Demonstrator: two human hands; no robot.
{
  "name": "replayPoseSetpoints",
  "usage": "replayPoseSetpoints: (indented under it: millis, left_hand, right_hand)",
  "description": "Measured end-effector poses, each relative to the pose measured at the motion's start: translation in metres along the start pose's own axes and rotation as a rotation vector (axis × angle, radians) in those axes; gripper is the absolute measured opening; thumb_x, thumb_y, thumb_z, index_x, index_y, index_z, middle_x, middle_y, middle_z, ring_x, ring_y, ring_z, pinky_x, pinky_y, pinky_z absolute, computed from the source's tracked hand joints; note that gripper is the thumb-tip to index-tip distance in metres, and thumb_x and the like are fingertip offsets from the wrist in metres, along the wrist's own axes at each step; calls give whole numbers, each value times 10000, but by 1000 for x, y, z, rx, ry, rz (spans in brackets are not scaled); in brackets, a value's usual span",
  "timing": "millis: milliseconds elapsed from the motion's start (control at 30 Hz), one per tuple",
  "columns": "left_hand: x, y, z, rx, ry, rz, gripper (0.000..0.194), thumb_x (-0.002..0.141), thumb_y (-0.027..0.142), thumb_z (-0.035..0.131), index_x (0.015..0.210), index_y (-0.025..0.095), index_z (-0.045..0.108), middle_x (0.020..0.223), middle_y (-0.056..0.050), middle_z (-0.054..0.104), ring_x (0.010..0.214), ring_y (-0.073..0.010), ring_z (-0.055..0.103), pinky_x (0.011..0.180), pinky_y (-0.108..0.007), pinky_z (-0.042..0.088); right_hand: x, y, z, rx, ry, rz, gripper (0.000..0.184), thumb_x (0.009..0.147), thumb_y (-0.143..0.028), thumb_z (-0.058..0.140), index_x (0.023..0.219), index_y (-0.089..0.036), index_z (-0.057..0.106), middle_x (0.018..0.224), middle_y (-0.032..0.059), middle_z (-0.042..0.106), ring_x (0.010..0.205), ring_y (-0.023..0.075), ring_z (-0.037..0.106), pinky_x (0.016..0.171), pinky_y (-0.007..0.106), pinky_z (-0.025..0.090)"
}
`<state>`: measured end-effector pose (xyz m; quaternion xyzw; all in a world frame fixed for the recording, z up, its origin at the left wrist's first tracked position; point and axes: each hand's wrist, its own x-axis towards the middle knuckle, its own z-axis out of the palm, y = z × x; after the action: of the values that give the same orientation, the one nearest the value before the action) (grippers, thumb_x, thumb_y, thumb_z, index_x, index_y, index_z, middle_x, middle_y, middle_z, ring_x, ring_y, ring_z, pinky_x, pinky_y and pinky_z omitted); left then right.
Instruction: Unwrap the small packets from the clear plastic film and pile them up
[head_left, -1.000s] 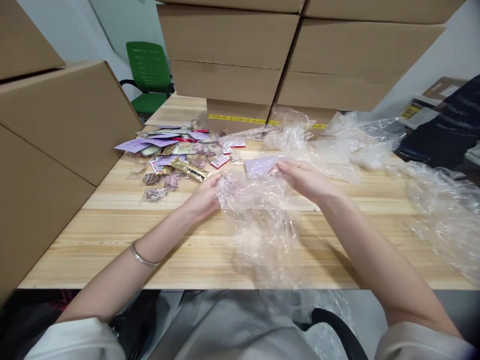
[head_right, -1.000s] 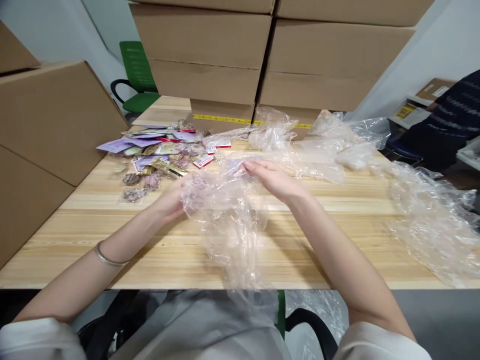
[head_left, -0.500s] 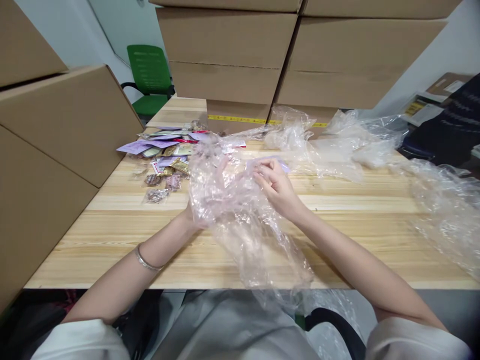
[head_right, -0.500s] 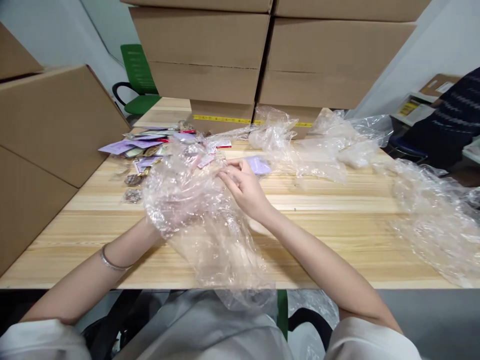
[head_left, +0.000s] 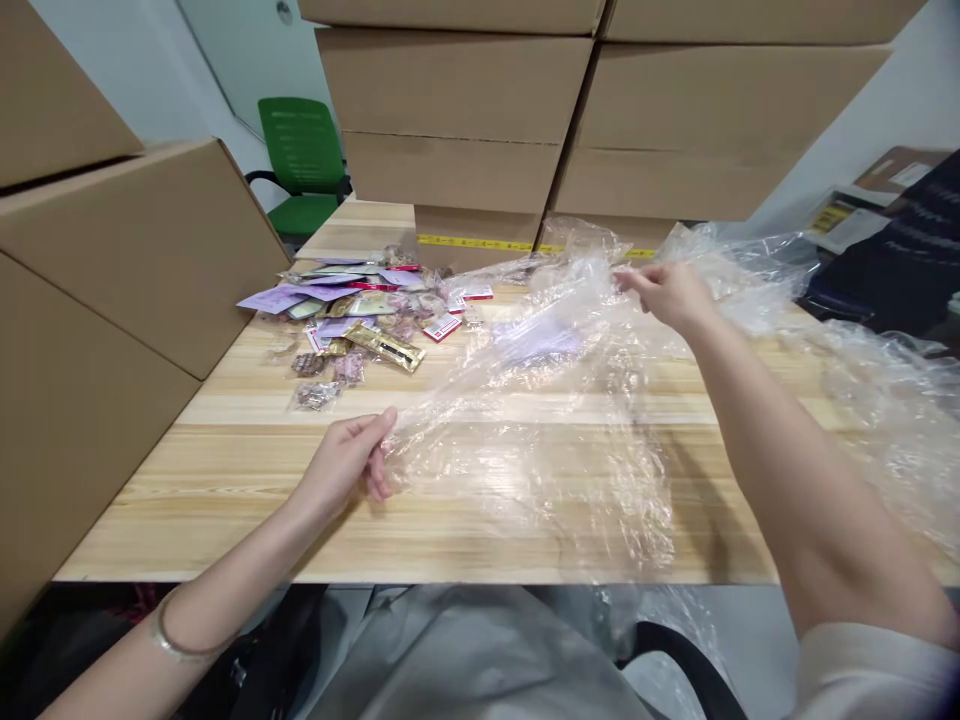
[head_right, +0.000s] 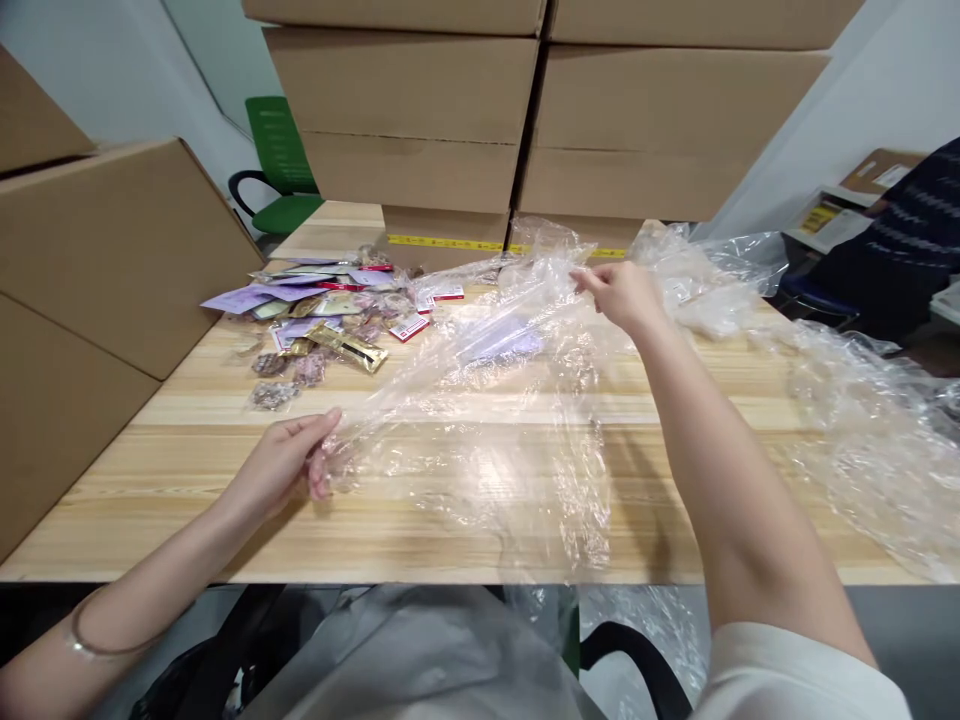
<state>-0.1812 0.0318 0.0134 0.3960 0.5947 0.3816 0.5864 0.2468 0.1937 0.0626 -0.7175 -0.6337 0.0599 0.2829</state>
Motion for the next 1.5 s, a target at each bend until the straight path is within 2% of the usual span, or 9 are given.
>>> replayPoseSetpoints:
  millis: [167,300,433,633,800,933,1167,1300,1500]
  left_hand:
    - [-15,-18,-26,384,10,402,409,788,479,692,510,204,573,461,-5,526,442,-134,505,485,-246,400]
    - [-17,-19,-42,601,-370,583,405,837,375,658,470,213,603,485,-21,499,502,-141,455,618,-288,397]
    - [-4,-11,-34,280,-707,403,464,828,564,606,571,185,684,862,-126,654,843,-252,608,810,-365,469]
    - [18,-4,12,-390,-493,-116,485,850,641,540,857,159,597,1234,-187,623,838,-234,713,643,-318,559]
    - [24,3,35,-145,-607,-351,605,837,723,495,1096,187,598,947,-102,702,336,-55,447,286,-179,97]
    - [27,6,52,-116,-708,-354,612,796,750,529,903,171,695,586,-15,608,344,-65,352,326,-207,166]
    - [28,9,55,-293,-527,-109,278,712,388,762,794,180,597,795,-48,677,709,-183,655,629,-288,506]
    - [51,13,36,-70,-63,438,308,723,272,745,704,198,446,877,-2,609,769,-122,599,682,-236,480]
    - [97,15,-1,536,334,774,312,830,298,627,1106,197,524,1327,-148,450,1299,-286,451,1086,-469,379]
  right_hand:
    - [-4,4,24,206,435,-194,636,949,-696,243,828,-220,648,606,38,580,579,174,531,626,332,364]
    - [-3,-7,33,301,556,-253,666,907,-778,176,868,-260,593,676,58,606,642,189,533,662,354,360]
    - [-3,-27,38,310,354,-301,707,891,-796,160,756,-261,602,616,54,571,654,212,586,667,369,395]
    - [-13,-56,54,221,194,-370,869,890,-774,22,807,-240,702,652,89,601,756,249,648,709,398,431]
    - [-20,-81,55,238,312,-351,1050,841,-727,-181,1003,-222,725,784,130,646,837,269,666,728,408,458]
    - [-24,-98,48,297,365,-376,1058,826,-743,-178,1034,-248,733,852,147,661,871,290,663,736,420,462]
    - [-23,-86,41,208,269,-436,927,910,-723,-51,858,-236,736,705,105,639,777,263,657,716,413,443]
    - [-10,-62,39,-146,30,-419,626,968,-641,296,728,-210,682,613,73,601,707,245,629,750,397,437]
    - [-16,-51,60,-439,50,-439,449,966,-380,442,1266,-75,580,1181,226,635,1092,363,591,917,531,434]
